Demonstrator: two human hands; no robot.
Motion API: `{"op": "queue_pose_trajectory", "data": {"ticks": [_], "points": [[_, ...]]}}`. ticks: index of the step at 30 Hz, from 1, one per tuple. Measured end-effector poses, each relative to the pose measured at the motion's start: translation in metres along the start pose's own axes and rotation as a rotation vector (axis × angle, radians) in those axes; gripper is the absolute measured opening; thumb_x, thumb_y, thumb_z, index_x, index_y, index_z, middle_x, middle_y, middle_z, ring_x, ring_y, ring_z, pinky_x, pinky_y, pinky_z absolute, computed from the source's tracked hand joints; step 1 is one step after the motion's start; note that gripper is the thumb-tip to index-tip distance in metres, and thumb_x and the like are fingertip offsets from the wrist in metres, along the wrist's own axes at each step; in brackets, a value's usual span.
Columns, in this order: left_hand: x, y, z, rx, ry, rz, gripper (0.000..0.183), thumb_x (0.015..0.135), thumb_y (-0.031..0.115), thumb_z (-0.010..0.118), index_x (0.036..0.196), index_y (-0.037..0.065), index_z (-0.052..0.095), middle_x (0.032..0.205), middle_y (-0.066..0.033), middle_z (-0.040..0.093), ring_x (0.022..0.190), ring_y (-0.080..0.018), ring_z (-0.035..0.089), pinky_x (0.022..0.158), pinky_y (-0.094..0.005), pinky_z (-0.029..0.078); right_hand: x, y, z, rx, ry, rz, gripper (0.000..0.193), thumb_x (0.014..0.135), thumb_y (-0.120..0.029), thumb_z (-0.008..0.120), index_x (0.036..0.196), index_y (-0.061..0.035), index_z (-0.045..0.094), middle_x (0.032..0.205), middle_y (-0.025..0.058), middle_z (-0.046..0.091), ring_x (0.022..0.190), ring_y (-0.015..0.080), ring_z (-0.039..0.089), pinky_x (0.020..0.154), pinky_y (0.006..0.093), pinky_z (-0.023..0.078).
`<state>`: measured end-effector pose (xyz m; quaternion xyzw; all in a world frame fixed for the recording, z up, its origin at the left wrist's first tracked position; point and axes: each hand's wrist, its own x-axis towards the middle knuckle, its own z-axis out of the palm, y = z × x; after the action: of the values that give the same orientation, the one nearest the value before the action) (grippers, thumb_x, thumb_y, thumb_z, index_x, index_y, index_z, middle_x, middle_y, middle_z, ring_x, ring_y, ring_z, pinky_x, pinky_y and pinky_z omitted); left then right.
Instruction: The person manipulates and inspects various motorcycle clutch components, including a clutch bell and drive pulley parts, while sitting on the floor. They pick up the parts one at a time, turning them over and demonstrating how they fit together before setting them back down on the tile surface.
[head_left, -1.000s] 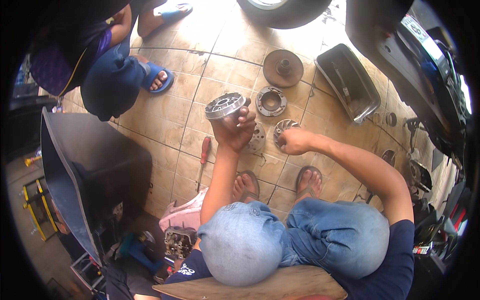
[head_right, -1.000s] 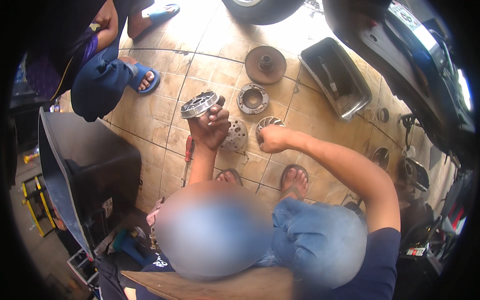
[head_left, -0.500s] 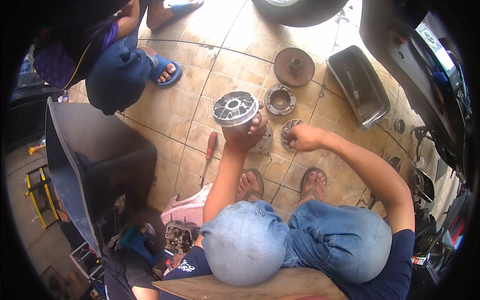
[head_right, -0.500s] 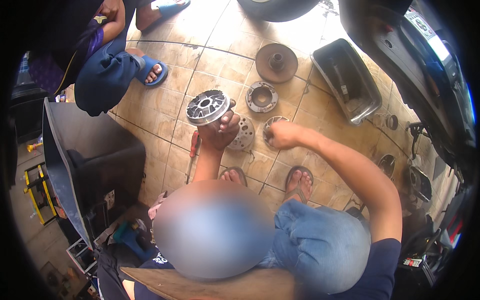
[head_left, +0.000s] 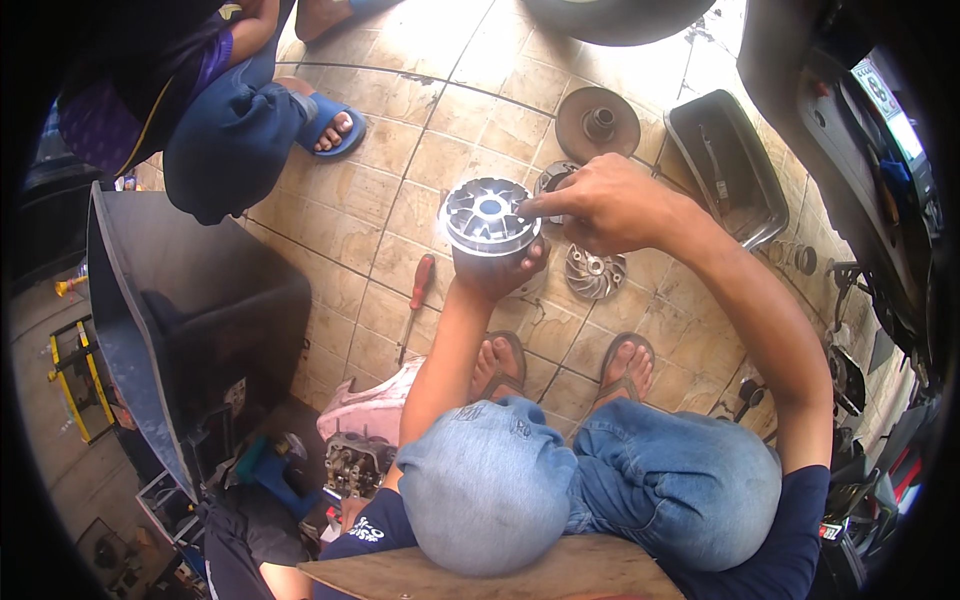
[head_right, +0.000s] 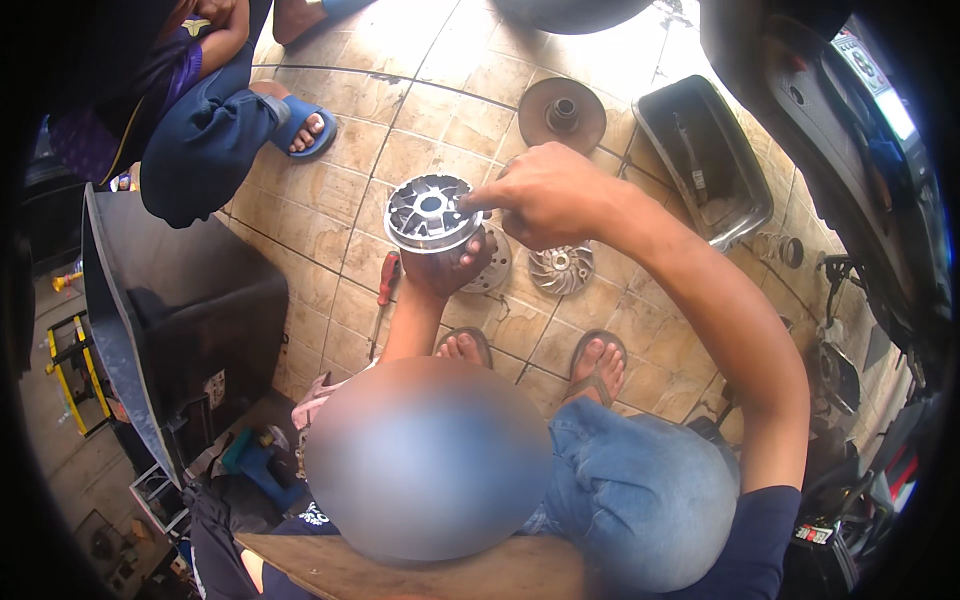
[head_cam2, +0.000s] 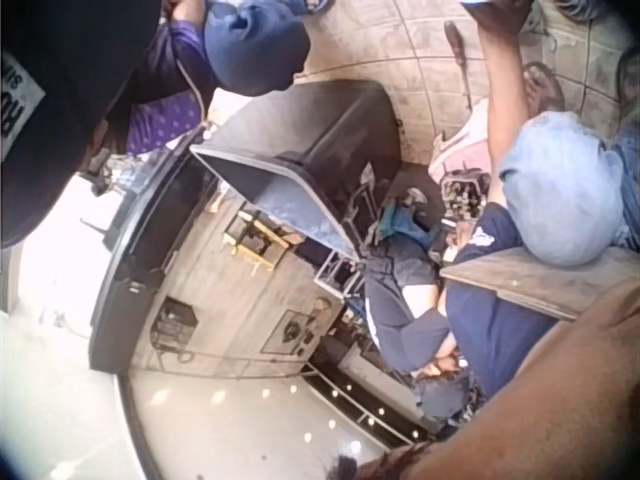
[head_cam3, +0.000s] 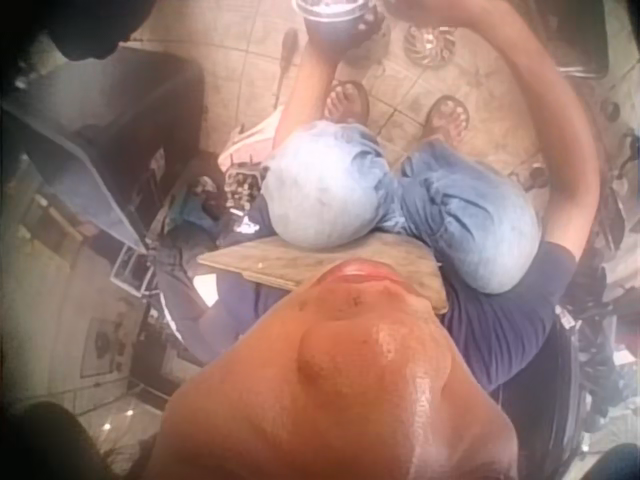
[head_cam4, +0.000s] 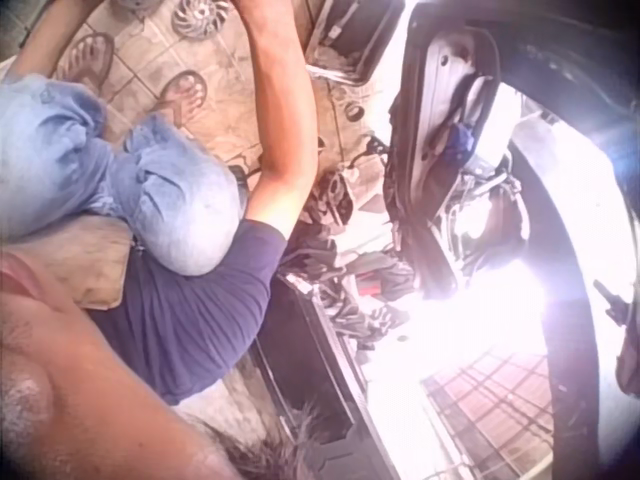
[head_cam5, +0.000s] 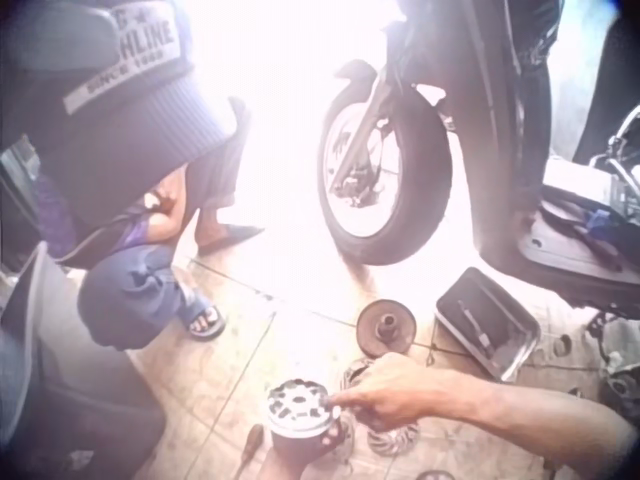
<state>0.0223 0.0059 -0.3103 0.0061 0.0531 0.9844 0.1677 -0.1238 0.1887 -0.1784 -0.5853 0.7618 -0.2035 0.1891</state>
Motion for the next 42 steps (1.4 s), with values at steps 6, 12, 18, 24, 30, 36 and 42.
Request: {"op": "queue_pose_trajectory", "data": {"ticks": [6, 12, 18, 24, 30, 36, 42], "points": [[-0.002, -0.001, 0.003, 0.305, 0.093, 0.052, 0.056, 0.1, 0.058, 0.045, 0.123, 0.007, 0.057, 0.091, -0.0133, 0.061, 0.07, -0.0199, 0.052, 0.061, -0.0334, 0.044, 0.003, 0.001, -0.002, -0.096, 0.002, -0.059, 0.041, 0.077, -0.01, 0.064, 0.116, -0.017, 0.076, 0.076, 0.0137, 0.072, 0.072, 0.0329, 0.071, 0.063, 0.0447, 0.053], [-0.003, -0.009, 0.012, 0.591, 0.166, 0.065, 0.048, 0.1, 0.052, 0.049, 0.118, 0.008, 0.056, 0.084, -0.0097, 0.059, 0.066, -0.0168, 0.052, 0.056, -0.033, 0.042, -0.001, 0.001, 0.004, -0.008, 0.114, -0.064, 0.033, 0.078, -0.009, 0.064, 0.108, -0.0141, 0.076, 0.076, 0.0147, 0.072, 0.073, 0.0339, 0.071, 0.061, 0.0453, 0.053], [-0.015, -0.005, -0.007, 1.397, 0.241, 0.185, 0.045, 0.104, 0.047, 0.041, 0.123, 0.009, 0.055, 0.092, -0.0116, 0.065, 0.061, -0.0176, 0.053, 0.057, -0.0308, 0.043, 0.002, -0.008, -0.003, 0.025, 0.091, -0.096, 0.031, 0.079, -0.011, 0.065, 0.108, -0.0117, 0.074, 0.074, 0.0146, 0.071, 0.071, 0.0328, 0.071, 0.061, 0.0459, 0.053], [-0.006, -0.001, 0.001, 0.222, 0.105, 0.083, 0.049, 0.097, 0.051, 0.059, 0.116, 0.005, 0.055, 0.08, -0.0067, 0.062, 0.061, -0.0154, 0.05, 0.054, -0.0288, 0.039, 0.004, -0.003, 0.013, -0.029, 0.231, 0.006, 0.024, 0.081, -0.012, 0.064, 0.105, -0.0086, 0.066, 0.068, 0.0148, 0.067, 0.067, 0.0356, 0.069, 0.061, 0.0488, 0.051], [-0.008, 0.007, 0.001, 0.136, 0.034, 0.03, 0.08, 0.096, 0.059, 0.06, 0.129, -0.013, 0.046, 0.079, -0.0065, 0.063, 0.065, -0.0144, 0.048, 0.054, -0.0254, 0.038, -0.02, 0.015, 0.031, 0.108, 0.218, 0.181, 0.021, 0.084, -0.012, 0.067, 0.102, -0.0071, 0.056, 0.081, 0.018, 0.067, 0.079, 0.0417, 0.066, 0.069, 0.0506, 0.051], [-0.005, 0.015, -0.006, 0.041, 0.169, 0.027, 0.082, 0.095, 0.064, 0.052, 0.133, -0.009, 0.053, 0.085, -0.005, 0.06, 0.069, -0.0136, 0.045, 0.058, -0.0227, 0.039, -0.067, 0.029, 0.095, 0.119, -0.02, 0.381, 0.027, 0.088, -0.02, 0.068, 0.108, -0.0083, 0.054, 0.081, 0.021, 0.067, 0.078, 0.0443, 0.066, 0.068, 0.0549, 0.051], [0.003, 0.014, 0.004, 0.002, 0.345, 0.04, 0.079, 0.09, 0.067, 0.051, 0.137, 0.004, 0.058, 0.109, -0.0169, 0.062, 0.091, -0.0254, 0.051, 0.071, -0.0353, 0.048, -0.115, 0.008, 0.151, 0.166, -0.116, 0.338, 0.027, 0.086, -0.022, 0.066, 0.11, -0.0116, 0.058, 0.074, 0.0211, 0.066, 0.073, 0.0456, 0.066, 0.066, 0.057, 0.051]]}}
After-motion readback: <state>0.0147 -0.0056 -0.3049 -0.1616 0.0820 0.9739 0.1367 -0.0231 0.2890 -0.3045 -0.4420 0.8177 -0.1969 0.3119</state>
